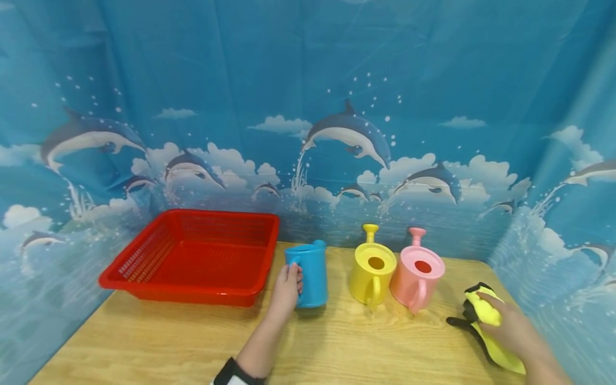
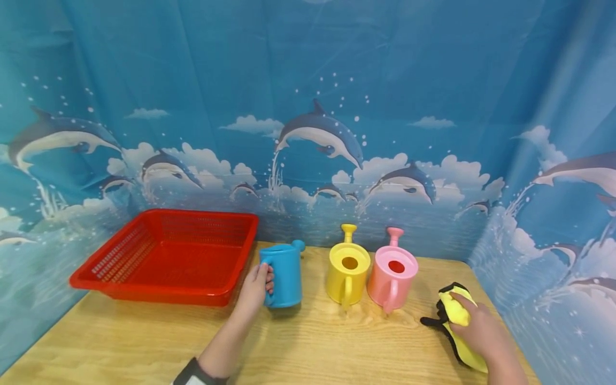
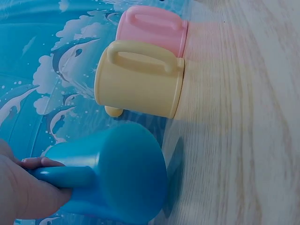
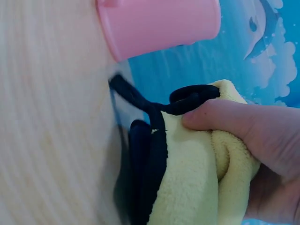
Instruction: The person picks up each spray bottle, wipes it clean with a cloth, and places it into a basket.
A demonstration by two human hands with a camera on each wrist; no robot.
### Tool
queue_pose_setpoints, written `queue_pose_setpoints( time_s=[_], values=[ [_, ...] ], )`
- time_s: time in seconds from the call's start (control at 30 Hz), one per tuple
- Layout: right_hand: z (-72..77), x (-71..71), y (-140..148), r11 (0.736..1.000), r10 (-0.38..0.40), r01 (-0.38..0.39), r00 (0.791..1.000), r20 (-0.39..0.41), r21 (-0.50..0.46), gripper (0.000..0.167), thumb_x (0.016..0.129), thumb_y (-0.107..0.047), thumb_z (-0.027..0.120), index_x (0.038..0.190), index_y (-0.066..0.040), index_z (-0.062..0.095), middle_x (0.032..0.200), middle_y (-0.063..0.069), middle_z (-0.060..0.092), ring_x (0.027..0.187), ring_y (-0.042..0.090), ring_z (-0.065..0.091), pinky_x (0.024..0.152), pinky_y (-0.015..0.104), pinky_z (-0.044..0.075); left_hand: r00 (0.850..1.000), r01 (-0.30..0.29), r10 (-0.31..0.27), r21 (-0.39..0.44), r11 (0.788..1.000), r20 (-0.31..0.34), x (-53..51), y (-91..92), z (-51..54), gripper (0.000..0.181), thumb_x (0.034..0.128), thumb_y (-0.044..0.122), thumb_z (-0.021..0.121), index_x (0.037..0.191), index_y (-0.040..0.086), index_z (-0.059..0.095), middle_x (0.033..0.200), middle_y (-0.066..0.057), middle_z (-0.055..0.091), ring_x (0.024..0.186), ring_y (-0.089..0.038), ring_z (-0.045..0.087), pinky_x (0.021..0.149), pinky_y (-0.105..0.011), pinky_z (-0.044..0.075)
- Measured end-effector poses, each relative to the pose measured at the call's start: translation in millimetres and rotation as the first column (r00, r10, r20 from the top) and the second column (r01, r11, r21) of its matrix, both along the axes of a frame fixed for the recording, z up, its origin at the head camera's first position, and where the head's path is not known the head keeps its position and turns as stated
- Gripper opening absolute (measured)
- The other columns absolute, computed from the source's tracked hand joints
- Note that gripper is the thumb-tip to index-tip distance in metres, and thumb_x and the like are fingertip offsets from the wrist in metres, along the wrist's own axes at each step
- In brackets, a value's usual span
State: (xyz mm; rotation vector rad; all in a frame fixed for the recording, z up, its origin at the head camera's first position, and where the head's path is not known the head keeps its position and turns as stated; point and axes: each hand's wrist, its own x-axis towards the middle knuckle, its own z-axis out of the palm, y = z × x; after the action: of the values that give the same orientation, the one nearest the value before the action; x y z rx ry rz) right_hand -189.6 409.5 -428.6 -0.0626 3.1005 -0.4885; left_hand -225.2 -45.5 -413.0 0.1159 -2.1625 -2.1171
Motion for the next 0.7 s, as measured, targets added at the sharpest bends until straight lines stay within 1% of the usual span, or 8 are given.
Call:
queue_pose_setpoints(
  time_s=[0.03, 0.1, 0.17, 0.23, 0.3, 0.47, 0.57, 0.7],
  values=[
    [2.6, 0.9, -0.2, 1.0, -0.003, 0.003, 1.0, -0.009, -0.001, 0.075, 0.082, -0.025, 0.073, 0.14, 0.005, 0.036, 0.123, 0.05, 0.039, 0.105, 0.067, 0.043, 0.073, 0.06, 0.047, 1.0, 0.004, -0.004, 0.004, 1.0, 0.0, 0.0, -0.2, 0.0, 0.027, 0.1069, 0.018, 0.03, 0.099, -0.002, 0.045, 0.075, -0.001, 0.038, 0.066, -0.015, 0.039, 0.064, -0.026, 0.038],
    [8.6, 2.5, -2.3, 1.0, -0.018, 0.018, 1.0, 0.006, -0.001, 0.078, 0.084, -0.028, 0.072, 0.144, 0.003, 0.031, 0.126, 0.052, 0.033, 0.106, 0.069, 0.041, 0.073, 0.064, 0.046, 1.0, 0.014, -0.014, 0.017, 1.0, -0.002, 0.3, -0.6, 0.3, 0.027, 0.107, 0.019, 0.029, 0.098, -0.001, 0.044, 0.073, -0.001, 0.037, 0.065, -0.014, 0.038, 0.063, -0.026, 0.038],
    [15.0, 3.0, -5.8, 0.999, -0.033, 0.033, 0.999, 0.012, 0.013, 0.081, 0.085, -0.03, 0.071, 0.146, 0.0, 0.028, 0.126, 0.052, 0.032, 0.104, 0.069, 0.042, 0.073, 0.066, 0.045, 1.0, 0.027, -0.027, 0.035, 0.999, -0.007, 1.0, -1.1, 0.8, 0.027, 0.1071, 0.02, 0.029, 0.097, 0.0, 0.044, 0.071, -0.001, 0.036, 0.063, -0.014, 0.037, 0.061, -0.025, 0.037],
    [21.1, 3.7, -9.9, 0.999, -0.042, 0.042, 0.999, 0.018, 0.017, 0.083, 0.085, -0.032, 0.071, 0.148, -0.002, 0.025, 0.125, 0.051, 0.032, 0.101, 0.068, 0.045, 0.072, 0.066, 0.045, 0.999, 0.041, -0.04, 0.058, 0.997, -0.013, 2.0, -1.2, 1.6, 0.027, 0.1071, 0.02, 0.028, 0.096, 0.0, 0.043, 0.069, 0.0, 0.035, 0.061, -0.013, 0.036, 0.058, -0.023, 0.037],
    [26.9, 4.6, -14.4, 0.998, -0.05, 0.05, 0.999, -0.008, 0.025, 0.084, 0.085, -0.03, 0.071, 0.149, -0.004, 0.024, 0.124, 0.051, 0.033, 0.098, 0.066, 0.048, 0.07, 0.066, 0.045, 0.998, 0.057, -0.056, 0.081, 0.995, -0.024, 2.9, -1.6, 2.7, 0.027, 0.1072, 0.02, 0.028, 0.095, 0.001, 0.043, 0.067, 0.001, 0.034, 0.059, -0.012, 0.034, 0.055, -0.021, 0.035],
    [38.4, 10.0, -22.7, 0.997, -0.072, 0.075, 0.992, -0.1, 0.025, 0.087, 0.083, -0.026, 0.072, 0.153, -0.012, 0.021, 0.123, 0.048, 0.034, 0.097, 0.066, 0.047, 0.069, 0.067, 0.044, 0.993, 0.102, -0.093, 0.141, 0.985, -0.069, 5.1, -3.5, 6.9, 0.028, 0.1071, 0.021, 0.028, 0.089, 0.004, 0.042, 0.062, 0.002, 0.03, 0.053, -0.008, 0.029, 0.051, -0.018, 0.031],
    [45.7, 14.5, -28.6, 0.996, -0.084, 0.086, 0.989, -0.123, 0.017, 0.089, 0.084, -0.027, 0.072, 0.154, -0.016, 0.018, 0.124, 0.047, 0.033, 0.097, 0.066, 0.046, 0.068, 0.067, 0.043, 0.991, 0.117, -0.102, 0.182, 0.976, -0.092, 6.4, -4.4, 8.5, 0.028, 0.1067, 0.02, 0.03, 0.086, 0.006, 0.042, 0.06, 0.003, 0.028, 0.05, -0.006, 0.027, 0.05, -0.017, 0.029],
    [54.4, 20.3, -38.7, 0.994, -0.103, 0.107, 0.981, -0.162, 0.014, 0.09, 0.083, -0.025, 0.073, 0.154, -0.019, 0.018, 0.128, 0.047, 0.03, 0.102, 0.067, 0.041, 0.073, 0.071, 0.041, 0.989, 0.125, -0.104, 0.231, 0.965, -0.103, 7.1, -4.6, 8.0, 0.028, 0.1063, 0.019, 0.03, 0.084, 0.008, 0.042, 0.059, 0.004, 0.028, 0.049, -0.004, 0.027, 0.05, -0.016, 0.028]
  ],
)
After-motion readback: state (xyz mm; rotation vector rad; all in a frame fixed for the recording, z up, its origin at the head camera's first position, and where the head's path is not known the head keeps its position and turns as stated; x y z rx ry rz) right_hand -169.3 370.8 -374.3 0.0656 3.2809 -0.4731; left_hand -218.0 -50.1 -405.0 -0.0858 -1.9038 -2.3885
